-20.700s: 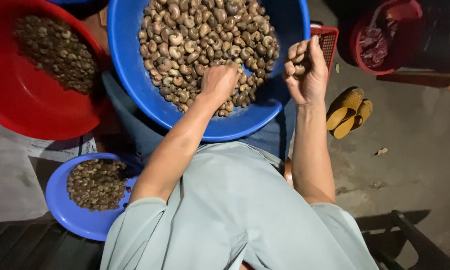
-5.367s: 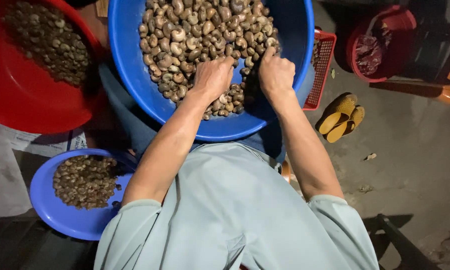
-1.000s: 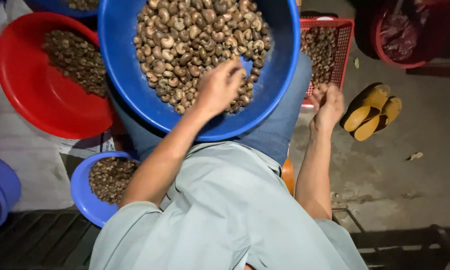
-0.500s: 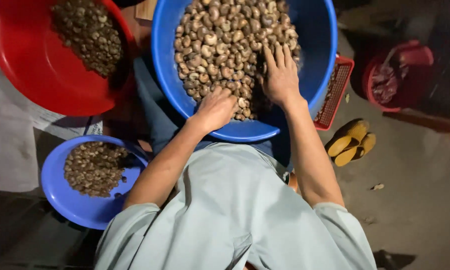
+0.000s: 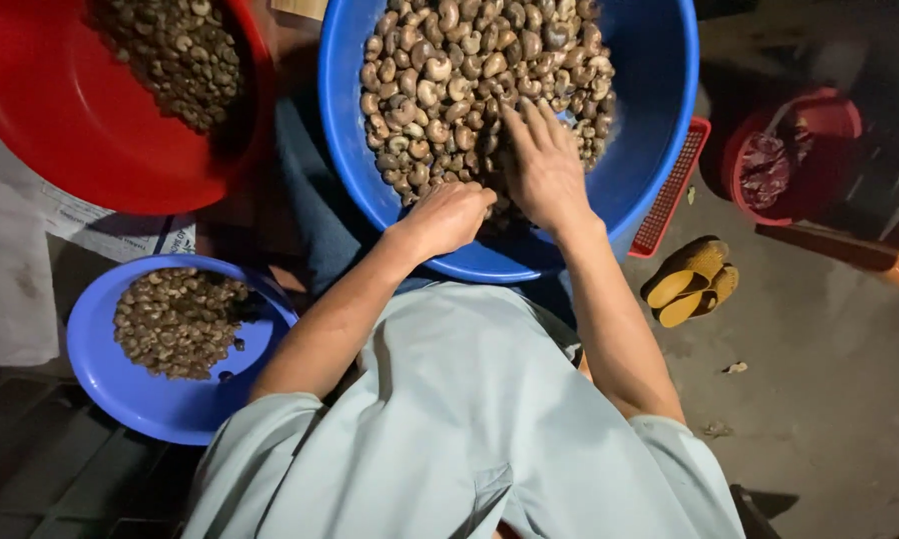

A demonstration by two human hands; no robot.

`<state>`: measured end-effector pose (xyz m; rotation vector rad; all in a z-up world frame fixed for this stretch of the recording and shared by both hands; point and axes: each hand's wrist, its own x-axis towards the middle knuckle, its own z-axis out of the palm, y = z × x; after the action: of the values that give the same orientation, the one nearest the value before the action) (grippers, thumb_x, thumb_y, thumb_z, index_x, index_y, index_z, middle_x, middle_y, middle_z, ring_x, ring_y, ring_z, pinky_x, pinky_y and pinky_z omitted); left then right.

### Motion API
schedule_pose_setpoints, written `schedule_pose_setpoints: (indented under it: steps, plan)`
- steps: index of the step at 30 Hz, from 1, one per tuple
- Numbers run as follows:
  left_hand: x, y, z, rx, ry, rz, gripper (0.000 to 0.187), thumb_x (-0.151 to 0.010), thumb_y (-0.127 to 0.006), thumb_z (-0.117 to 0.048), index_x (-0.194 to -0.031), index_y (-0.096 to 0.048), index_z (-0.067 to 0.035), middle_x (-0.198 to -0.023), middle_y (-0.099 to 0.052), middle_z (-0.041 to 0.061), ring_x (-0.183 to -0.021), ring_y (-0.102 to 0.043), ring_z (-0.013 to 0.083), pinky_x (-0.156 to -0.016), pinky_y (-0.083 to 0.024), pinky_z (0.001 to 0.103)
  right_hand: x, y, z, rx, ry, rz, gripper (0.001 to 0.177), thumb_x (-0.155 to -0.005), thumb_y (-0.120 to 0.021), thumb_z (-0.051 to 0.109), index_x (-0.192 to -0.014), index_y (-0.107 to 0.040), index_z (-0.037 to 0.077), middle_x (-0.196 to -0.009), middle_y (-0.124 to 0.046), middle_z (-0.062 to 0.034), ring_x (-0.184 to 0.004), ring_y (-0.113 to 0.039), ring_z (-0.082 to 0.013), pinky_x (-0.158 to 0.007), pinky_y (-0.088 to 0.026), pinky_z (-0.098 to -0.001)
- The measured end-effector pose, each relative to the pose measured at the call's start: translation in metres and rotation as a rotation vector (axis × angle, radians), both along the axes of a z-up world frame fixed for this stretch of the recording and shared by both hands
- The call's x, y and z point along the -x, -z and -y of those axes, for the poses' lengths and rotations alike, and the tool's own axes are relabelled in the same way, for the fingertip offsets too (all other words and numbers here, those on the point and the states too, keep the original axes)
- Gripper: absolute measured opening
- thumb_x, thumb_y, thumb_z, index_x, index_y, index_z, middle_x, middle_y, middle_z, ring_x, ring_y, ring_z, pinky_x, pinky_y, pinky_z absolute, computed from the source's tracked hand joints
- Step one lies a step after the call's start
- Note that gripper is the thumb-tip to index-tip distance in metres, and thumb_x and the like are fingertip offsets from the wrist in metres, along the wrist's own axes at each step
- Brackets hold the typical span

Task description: Manually sorting nuts from a large blue bowl into separate containers based on visual inspection.

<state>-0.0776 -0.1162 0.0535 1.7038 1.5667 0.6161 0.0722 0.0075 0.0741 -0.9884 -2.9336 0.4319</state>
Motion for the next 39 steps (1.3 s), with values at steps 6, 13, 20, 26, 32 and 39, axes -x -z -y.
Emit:
schedule_pose_setpoints:
  steps: [6,13,20,26,32,39]
  plan:
    - [0.002,0.001,-0.002,-0.091,-0.126,-0.134,0.004,-0.085,-0.062,-0.004,-0.082,-0.061,-0.004,-0.077,-0.068,0.016,-0.071,-0.066,0.0405,-0.066,-0.053,0.051,0.004,0.038,0.014,0.097,-0.057,0.208,0.077,-0.092,-0.061,0.019,-0.163,-0.033,0.008,-0.170,-0.018,-0.0201,-0.155,-0.020,-0.0407,-0.117,-0.033,-0.0529]
    - [-0.003,-0.001,-0.010,-0.097,-0.096,-0.121,0.008,-0.087,-0.062,-0.006,-0.080,-0.062,-0.001,-0.078,-0.069,0.018,-0.069,-0.066,0.0427,-0.065,-0.052,0.052,-0.027,-0.011,-0.002,0.163,0.060,-0.158,0.040,-0.089,-0.061,0.003,-0.129,-0.061,0.004,-0.108,-0.068,-0.0169,-0.092,-0.065,-0.0382,-0.080,-0.053,-0.0451]
    - [-0.001,-0.010,-0.013,-0.015,-0.071,-0.096,0.010,-0.091,-0.061,-0.005,-0.087,-0.064,0.003,-0.080,-0.069,0.020,-0.067,-0.066,0.0401,-0.066,-0.053,0.051,-0.022,0.046,-0.048,-0.060,0.314,-0.022,0.023,-0.092,-0.071,0.021,-0.103,-0.062,0.003,-0.093,-0.070,-0.0193,-0.071,-0.068,-0.0432,-0.060,-0.054,-0.0522]
    - [0.001,-0.013,-0.013,-0.054,-0.096,-0.111,0.008,-0.089,-0.062,-0.003,-0.084,-0.064,0.003,-0.077,-0.068,0.019,-0.063,-0.065,0.0410,-0.062,-0.053,0.051,-0.016,0.077,-0.042,-0.133,0.302,-0.016,0.035,-0.084,-0.071,0.015,-0.115,-0.058,0.007,-0.097,-0.067,-0.0224,-0.065,-0.067,-0.0446,-0.052,-0.052,-0.0542]
    - [-0.001,-0.011,-0.015,0.001,-0.078,-0.097,0.010,-0.091,-0.061,-0.005,-0.089,-0.066,0.004,-0.082,-0.069,0.020,-0.067,-0.066,0.0402,-0.066,-0.053,0.051,-0.017,0.063,-0.040,-0.011,0.310,0.008,0.042,-0.089,-0.075,0.026,-0.124,-0.059,0.009,-0.096,-0.065,-0.0195,-0.065,-0.067,-0.0391,-0.053,-0.055,-0.0496]
    - [0.000,-0.004,-0.016,-0.114,-0.134,-0.096,0.005,-0.089,-0.062,-0.004,-0.093,-0.061,0.000,-0.083,-0.067,0.017,-0.070,-0.065,0.0389,-0.067,-0.053,0.050,-0.012,0.059,-0.036,0.080,0.395,-0.069,0.034,-0.094,-0.070,0.027,-0.116,-0.062,0.002,-0.109,-0.068,-0.0223,-0.085,-0.069,-0.0442,-0.071,-0.056,-0.0539]
